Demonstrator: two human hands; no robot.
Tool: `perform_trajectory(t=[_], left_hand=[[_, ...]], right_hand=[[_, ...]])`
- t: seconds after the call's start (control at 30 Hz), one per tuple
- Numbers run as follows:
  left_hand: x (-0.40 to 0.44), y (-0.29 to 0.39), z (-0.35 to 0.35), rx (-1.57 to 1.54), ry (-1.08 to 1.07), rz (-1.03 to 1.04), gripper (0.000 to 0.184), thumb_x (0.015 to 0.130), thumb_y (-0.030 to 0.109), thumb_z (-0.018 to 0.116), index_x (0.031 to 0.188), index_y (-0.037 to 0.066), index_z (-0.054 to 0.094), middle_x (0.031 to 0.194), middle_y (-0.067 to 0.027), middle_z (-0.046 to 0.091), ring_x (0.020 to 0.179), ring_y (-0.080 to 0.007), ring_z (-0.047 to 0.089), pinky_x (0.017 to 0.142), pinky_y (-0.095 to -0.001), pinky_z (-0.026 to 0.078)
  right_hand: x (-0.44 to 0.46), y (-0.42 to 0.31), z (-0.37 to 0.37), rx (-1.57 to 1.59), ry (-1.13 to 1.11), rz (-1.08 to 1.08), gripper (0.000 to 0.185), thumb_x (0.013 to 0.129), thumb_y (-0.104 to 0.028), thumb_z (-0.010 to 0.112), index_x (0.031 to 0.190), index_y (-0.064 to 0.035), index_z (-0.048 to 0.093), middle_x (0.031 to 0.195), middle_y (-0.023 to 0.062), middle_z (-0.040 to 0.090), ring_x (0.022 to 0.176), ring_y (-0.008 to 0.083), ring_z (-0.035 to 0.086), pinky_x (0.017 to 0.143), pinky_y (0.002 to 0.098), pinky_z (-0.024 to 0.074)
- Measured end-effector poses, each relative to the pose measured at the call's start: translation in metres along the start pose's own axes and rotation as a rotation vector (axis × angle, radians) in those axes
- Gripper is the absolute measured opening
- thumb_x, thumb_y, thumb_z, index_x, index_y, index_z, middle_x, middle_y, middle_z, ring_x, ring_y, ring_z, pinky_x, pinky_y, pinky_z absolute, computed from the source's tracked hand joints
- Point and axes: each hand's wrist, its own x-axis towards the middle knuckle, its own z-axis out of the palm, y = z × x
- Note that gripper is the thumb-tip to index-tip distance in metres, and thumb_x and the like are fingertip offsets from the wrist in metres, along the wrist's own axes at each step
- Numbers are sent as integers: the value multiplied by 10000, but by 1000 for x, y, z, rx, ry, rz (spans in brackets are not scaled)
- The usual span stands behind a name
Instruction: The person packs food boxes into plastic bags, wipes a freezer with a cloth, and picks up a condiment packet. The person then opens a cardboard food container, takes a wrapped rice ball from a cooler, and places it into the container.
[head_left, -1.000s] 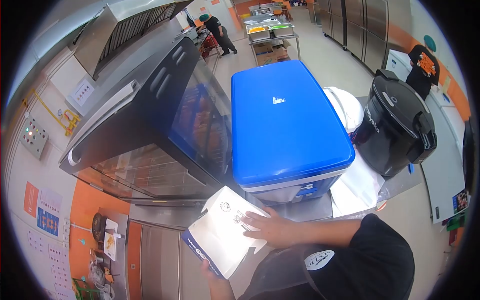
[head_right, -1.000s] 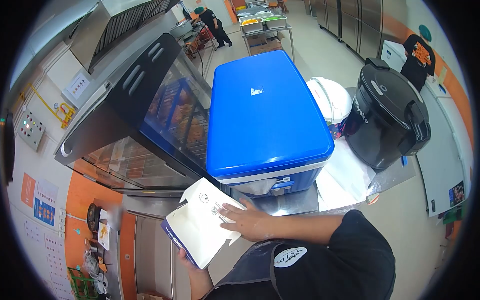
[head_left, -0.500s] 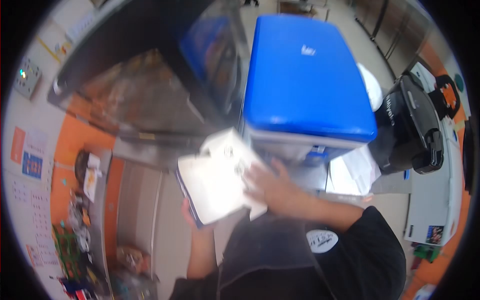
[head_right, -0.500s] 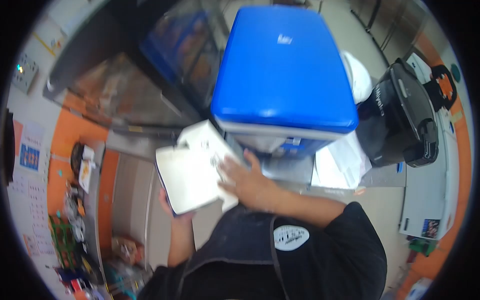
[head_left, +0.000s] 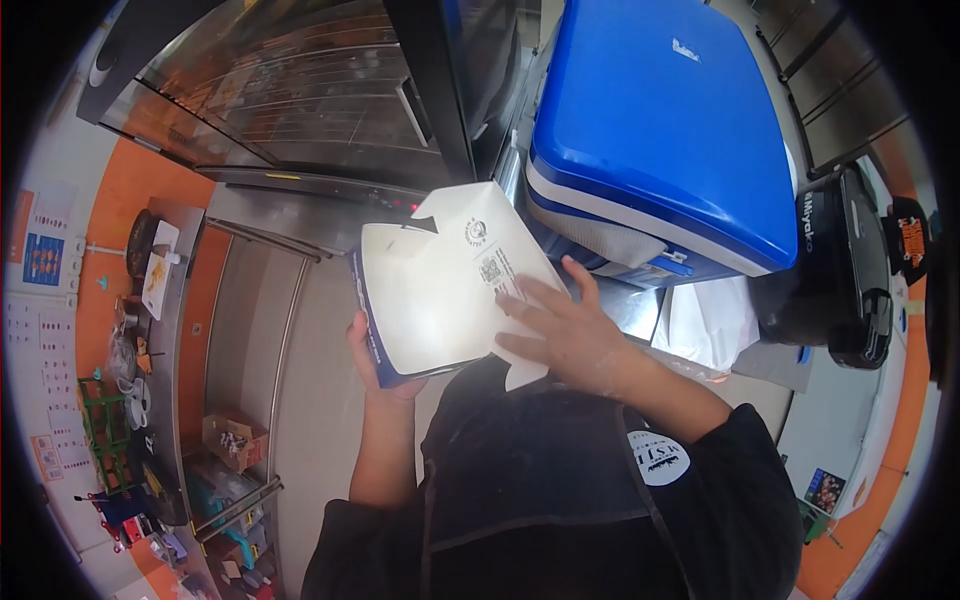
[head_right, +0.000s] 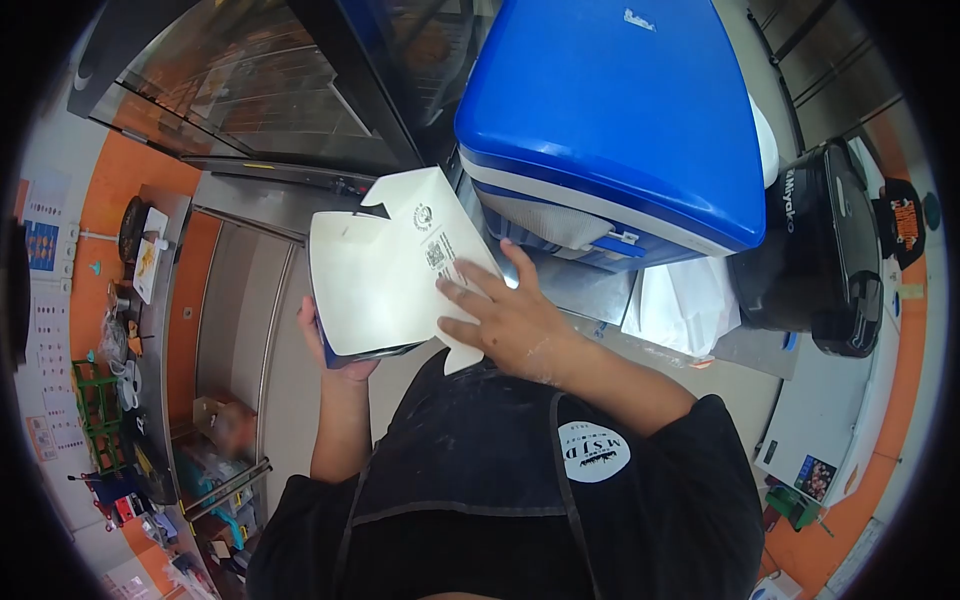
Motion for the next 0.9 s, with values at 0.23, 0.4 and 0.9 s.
perform_trajectory(t=[0.23,0.4,0.9], left_hand=[[5,5,5,-24,124,-22,624,952,510,457,1388,67,512,1352,-134,575,1216,-305,573,1001,-475,479],[0,5,-11,-90,2,-40,626,943,500,462,1397,70,498,1346,-131,579,1219,-297,575,992,-472,492],[15,-37,-38,118,18,174,756,942,599,368,1537,137,301,1572,-113,332,1403,-363,377,1119,-555,353]], right_hand=[[1,-5,-6,-5,17,-23,328,827,-193,642,1142,-254,709,1450,77,500,1423,308,356,1144,659,114],[0,-6,-3,16,-56,17,375,816,-172,654,1180,-250,697,1490,136,449,1448,360,300,1144,655,107],[-1,10,58,939,-236,-47,862,868,-280,738,1558,-167,234,1602,220,186,1459,385,253,1178,425,277]])
